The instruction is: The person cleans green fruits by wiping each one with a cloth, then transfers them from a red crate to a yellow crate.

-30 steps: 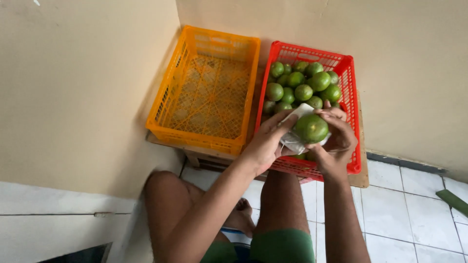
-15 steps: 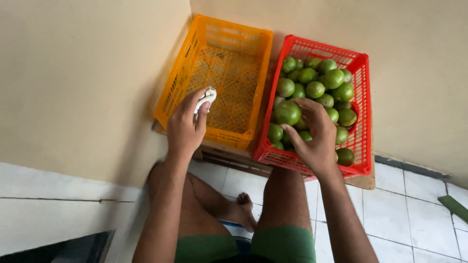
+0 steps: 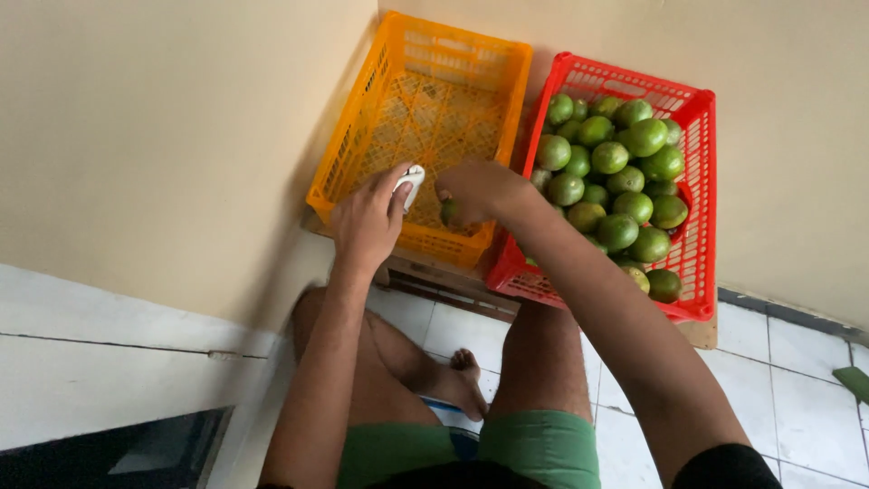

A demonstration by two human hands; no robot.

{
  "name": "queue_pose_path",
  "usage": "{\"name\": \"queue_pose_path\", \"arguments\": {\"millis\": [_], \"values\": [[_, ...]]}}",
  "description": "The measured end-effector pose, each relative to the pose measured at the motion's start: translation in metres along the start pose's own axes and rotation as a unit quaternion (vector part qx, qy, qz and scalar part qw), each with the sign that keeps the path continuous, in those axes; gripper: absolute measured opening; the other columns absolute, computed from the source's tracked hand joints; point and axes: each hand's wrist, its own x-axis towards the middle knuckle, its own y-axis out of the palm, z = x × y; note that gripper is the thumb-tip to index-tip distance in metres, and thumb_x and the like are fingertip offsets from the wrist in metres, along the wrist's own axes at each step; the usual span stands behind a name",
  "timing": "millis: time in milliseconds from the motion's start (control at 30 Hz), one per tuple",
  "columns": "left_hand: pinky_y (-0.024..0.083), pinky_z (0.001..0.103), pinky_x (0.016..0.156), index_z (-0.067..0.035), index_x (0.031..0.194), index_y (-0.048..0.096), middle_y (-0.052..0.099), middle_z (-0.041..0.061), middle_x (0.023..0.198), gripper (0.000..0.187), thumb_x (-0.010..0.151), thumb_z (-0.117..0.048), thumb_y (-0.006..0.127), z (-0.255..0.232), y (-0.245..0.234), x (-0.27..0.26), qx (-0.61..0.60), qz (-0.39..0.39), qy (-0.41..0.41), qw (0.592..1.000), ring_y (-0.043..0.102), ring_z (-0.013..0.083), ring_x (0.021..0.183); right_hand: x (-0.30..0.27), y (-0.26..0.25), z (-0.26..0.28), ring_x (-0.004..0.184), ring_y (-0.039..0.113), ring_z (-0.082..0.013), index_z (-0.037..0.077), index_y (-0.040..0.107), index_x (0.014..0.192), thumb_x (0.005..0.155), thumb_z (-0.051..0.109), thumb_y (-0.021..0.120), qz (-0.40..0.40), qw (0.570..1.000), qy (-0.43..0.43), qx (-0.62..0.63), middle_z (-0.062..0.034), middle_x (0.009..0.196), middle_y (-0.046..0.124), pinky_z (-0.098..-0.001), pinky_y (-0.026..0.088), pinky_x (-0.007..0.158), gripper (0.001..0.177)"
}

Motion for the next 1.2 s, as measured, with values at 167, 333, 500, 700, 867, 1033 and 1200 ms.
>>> {"name": "queue_pose_path", "arguments": {"millis": [167,333,500,700,867,1033,1200], "values": [[0.060,0.041,0.064,-0.025,0.138,0.062,0.074,0.009,0.116,0.038,0.113,-0.042,0.040,0.001,0.003,0.002,-0.001,-0.001,-0.011,1.000,0.076,0.0290,0.086,0.043,0.037,0.004,0.109,0.069,-0.0371,0.007,0.072,0.121,0.079,0.012,0.079,0.095,0.993,0.030,-0.066,-0.0150,0.117,0.073,-0.0523,0.053,0.093,0.043],[0.060,0.045,0.069,-0.028,0.139,0.059,0.073,0.009,0.117,0.036,0.111,-0.043,0.041,0.002,0.006,0.001,0.007,0.016,-0.024,1.000,0.076,0.0319,0.091,0.050,0.039,0.009,0.107,0.070,-0.0345,0.008,0.074,0.118,0.087,0.017,0.073,0.128,0.985,0.077,-0.090,-0.0159,0.114,0.074,-0.0505,0.055,0.089,0.032],[0.061,0.041,0.069,-0.024,0.138,0.062,0.074,0.011,0.116,0.037,0.112,-0.040,0.040,-0.001,0.004,0.002,0.003,0.014,-0.029,0.999,0.076,0.0292,0.091,0.025,0.013,0.026,0.128,0.059,-0.0388,0.010,0.067,0.135,0.091,0.019,0.062,0.200,0.975,0.077,-0.055,-0.0168,0.130,0.069,-0.0597,0.030,0.117,0.045],[0.062,0.043,0.070,-0.021,0.138,0.062,0.074,0.012,0.116,0.036,0.112,-0.038,0.043,-0.001,0.003,0.002,0.001,0.010,-0.024,1.000,0.076,0.0311,0.091,-0.007,-0.006,0.030,0.136,0.053,-0.0387,0.005,0.064,0.136,0.103,0.032,0.043,0.130,0.989,0.041,-0.060,-0.0158,0.132,0.069,-0.0699,-0.005,0.120,0.047],[0.062,0.045,0.070,-0.022,0.138,0.062,0.074,0.013,0.116,0.037,0.112,-0.039,0.043,0.000,0.005,0.003,0.005,0.014,-0.028,0.999,0.076,0.0324,0.092,-0.052,-0.017,0.008,0.135,0.053,-0.0412,0.009,0.060,0.140,0.106,0.027,0.042,-0.012,0.997,-0.024,0.074,-0.0180,0.134,0.066,-0.0671,0.010,0.122,0.043],[0.061,0.047,0.072,-0.023,0.138,0.062,0.074,0.011,0.115,0.039,0.112,-0.042,0.040,0.004,0.011,0.004,0.014,0.021,-0.035,0.999,0.076,0.0317,0.093,-0.140,-0.041,0.003,0.123,0.061,-0.0454,-0.003,0.061,0.136,0.104,0.015,0.050,-0.166,0.964,-0.044,0.203,-0.0272,0.129,0.066,-0.0617,0.036,0.113,0.038],[0.060,0.051,0.074,-0.024,0.137,0.062,0.074,0.012,0.112,0.037,0.112,-0.042,0.043,0.003,0.009,0.004,0.027,0.021,-0.037,0.999,0.075,0.0353,0.093,-0.174,0.011,-0.039,0.104,0.065,-0.0490,0.003,0.065,0.129,0.097,0.007,0.060,-0.352,0.915,-0.015,0.198,-0.0244,0.100,0.071,-0.0567,0.048,0.097,0.033]]}}
